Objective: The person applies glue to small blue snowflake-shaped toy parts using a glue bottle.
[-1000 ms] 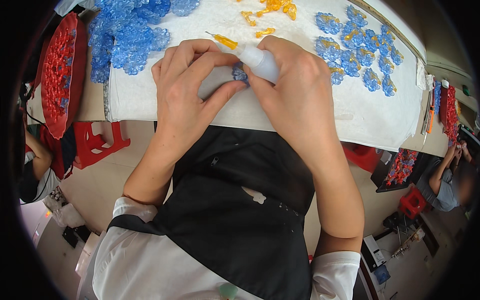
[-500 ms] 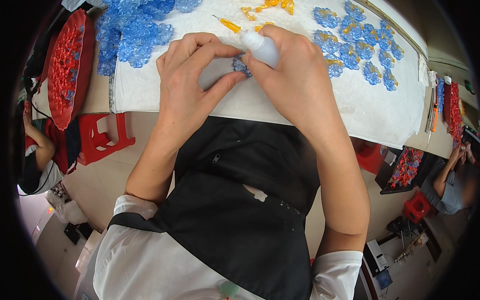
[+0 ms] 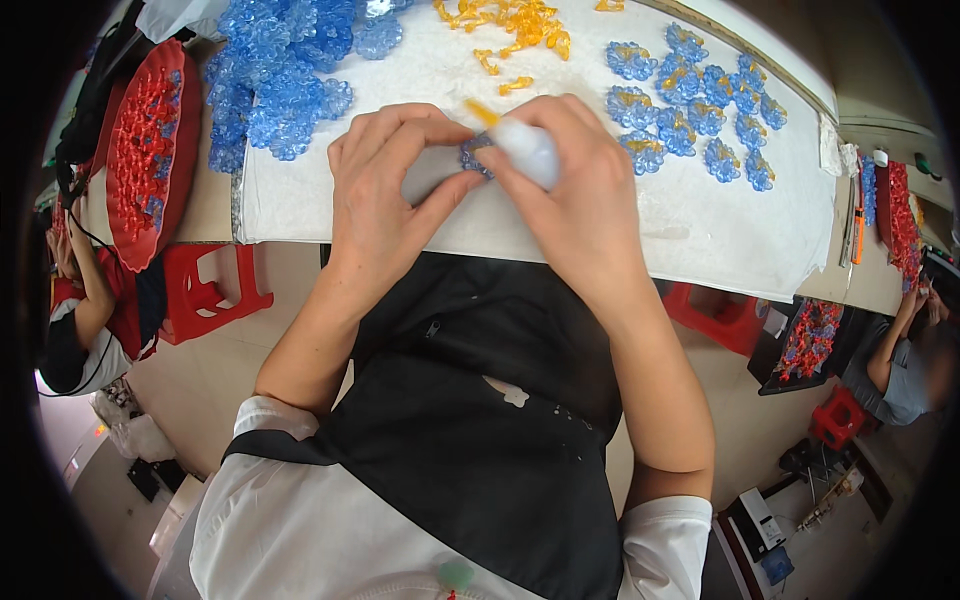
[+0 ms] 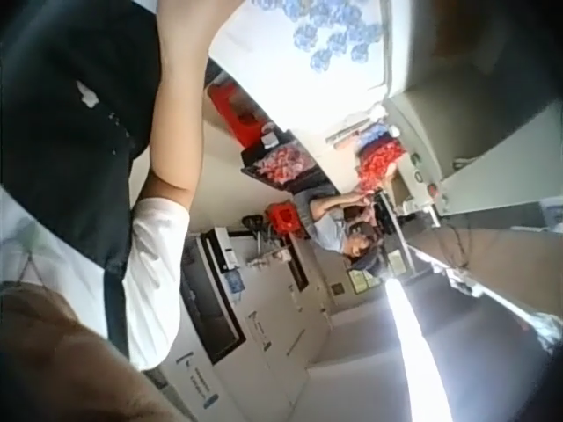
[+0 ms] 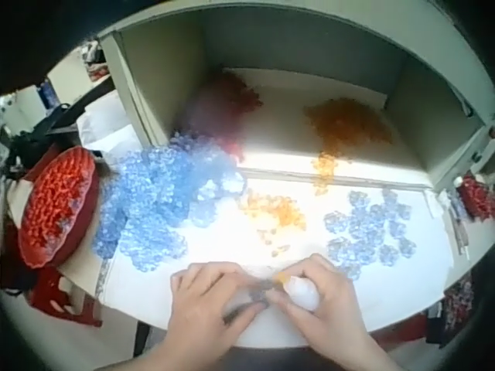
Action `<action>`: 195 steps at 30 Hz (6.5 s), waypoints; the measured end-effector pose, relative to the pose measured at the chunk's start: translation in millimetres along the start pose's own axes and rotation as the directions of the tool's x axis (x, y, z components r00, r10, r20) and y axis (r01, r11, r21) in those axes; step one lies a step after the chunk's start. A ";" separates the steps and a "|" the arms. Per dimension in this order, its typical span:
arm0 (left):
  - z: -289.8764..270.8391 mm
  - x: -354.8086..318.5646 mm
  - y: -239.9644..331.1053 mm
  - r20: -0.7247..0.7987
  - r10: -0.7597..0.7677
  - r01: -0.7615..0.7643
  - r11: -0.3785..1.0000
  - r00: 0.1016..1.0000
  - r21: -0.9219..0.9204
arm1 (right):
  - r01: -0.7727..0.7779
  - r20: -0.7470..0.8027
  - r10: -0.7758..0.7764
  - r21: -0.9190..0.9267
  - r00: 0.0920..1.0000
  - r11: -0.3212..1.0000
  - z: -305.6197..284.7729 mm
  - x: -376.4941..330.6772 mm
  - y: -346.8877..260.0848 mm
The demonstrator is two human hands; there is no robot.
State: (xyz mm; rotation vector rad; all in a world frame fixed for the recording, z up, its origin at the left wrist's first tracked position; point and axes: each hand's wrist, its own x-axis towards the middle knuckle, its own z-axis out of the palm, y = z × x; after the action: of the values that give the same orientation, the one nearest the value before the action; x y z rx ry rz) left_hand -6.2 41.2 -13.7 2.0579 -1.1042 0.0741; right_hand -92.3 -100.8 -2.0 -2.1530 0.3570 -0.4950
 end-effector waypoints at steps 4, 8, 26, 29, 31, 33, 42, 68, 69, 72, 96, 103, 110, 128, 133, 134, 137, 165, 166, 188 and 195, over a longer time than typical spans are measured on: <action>1.1 -2.9 -1.2 -0.011 0.053 -0.052 0.998 0.999 0.017 | -0.372 0.126 0.354 0.169 0.927 0.913 -17.8 3.5 -12.8; 2.1 -2.9 0.2 -0.019 0.094 -0.094 0.995 0.995 0.036 | -0.313 0.379 0.248 0.119 0.892 0.942 -23.7 23.0 -3.1; -7.5 6.7 1.6 0.156 -0.084 0.102 0.988 0.984 -0.113 | -0.277 0.443 0.212 0.088 0.871 0.957 -29.1 30.8 -1.1; -8.3 6.2 0.1 0.182 -0.033 0.053 0.993 0.983 -0.108 | -0.300 0.459 0.239 0.064 0.856 0.952 -30.3 30.6 -2.1; -8.7 6.4 1.4 0.162 -0.045 0.058 0.995 0.986 -0.079 | -0.288 0.388 0.243 0.062 0.889 0.956 -28.6 29.0 -3.5; -8.2 4.3 -0.5 0.143 -0.034 0.045 0.996 0.989 -0.072 | -0.277 0.317 0.245 0.061 0.916 0.959 -27.7 25.7 -3.7; -2.7 4.6 -1.2 0.104 0.016 -0.014 1.000 0.994 -0.022 | -0.158 0.139 0.162 -0.037 0.977 0.987 -14.8 3.7 -7.5; 34.9 40.6 41.7 0.192 0.196 -0.187 0.980 0.962 -0.066 | -0.368 -0.337 0.427 0.227 0.839 0.902 -104.2 -63.7 12.3; 36.6 44.0 46.7 0.174 0.188 -0.167 0.978 0.967 -0.126 | -0.361 -0.365 0.439 0.264 0.821 0.894 -108.3 -69.3 17.2; 55.3 51.7 59.4 0.256 0.259 -0.259 0.965 0.931 -0.035 | -0.326 -0.440 0.460 0.348 0.771 0.879 -117.7 -70.9 25.6; 159.9 130.8 93.0 0.404 0.465 -0.481 0.874 0.788 -0.069 | -0.305 -0.462 0.532 0.479 0.709 0.823 -141.2 -107.2 61.2; 174.1 139.8 102.0 0.367 0.529 -0.544 0.836 0.765 -0.071 | -0.337 -0.478 0.554 0.467 0.682 0.818 -145.4 -114.8 61.9; 128.9 124.5 88.8 0.357 0.547 -0.567 0.822 0.758 -0.055 | -0.350 -0.457 0.557 0.462 0.694 0.815 -144.4 -111.9 61.2; -63.2 9.7 -33.2 -0.124 0.043 -0.019 0.982 0.991 0.189 | -0.322 -0.481 0.173 -0.247 0.859 0.914 -179.1 16.9 79.6; -56.8 -1.8 -37.3 -0.147 0.016 0.003 0.992 0.989 0.127 | -0.428 -0.323 0.307 -0.434 0.895 0.793 -179.0 37.4 95.6; -55.2 -1.5 -37.3 -0.143 0.015 0.002 0.993 0.990 0.118 | -0.434 -0.326 0.310 -0.439 0.893 0.787 -180.4 38.4 100.3; -54.4 1.2 -39.3 -0.133 0.019 -0.006 0.995 0.991 0.095 | -0.400 -0.277 0.311 -0.372 0.909 0.837 -181.5 38.2 105.6; -44.2 1.3 -32.9 -0.123 0.029 -0.018 0.996 0.992 0.091 | -0.410 -0.362 0.263 -0.428 0.894 0.805 -189.3 29.9 103.3; -44.3 1.4 -33.6 -0.129 0.020 -0.008 0.996 0.991 0.093 | -0.390 -0.399 0.242 -0.351 0.885 0.851 -191.1 27.7 103.7; -80.6 -6.8 -53.0 -0.342 -0.026 0.119 0.960 0.939 0.254 | -0.166 -0.350 0.045 -0.322 0.936 0.932 -150.3 9.3 76.4; -102.6 -21.4 -73.0 -0.449 -0.191 0.268 0.956 0.873 0.114 | -0.304 -0.557 0.242 -0.019 0.794 0.952 -154.2 -40.9 62.3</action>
State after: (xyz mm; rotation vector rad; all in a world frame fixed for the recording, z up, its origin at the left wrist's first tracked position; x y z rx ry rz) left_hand 63.8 146.5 4.4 2.1692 -0.5871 0.5021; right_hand -205.3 -227.3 21.7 -1.9759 1.0249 -0.9439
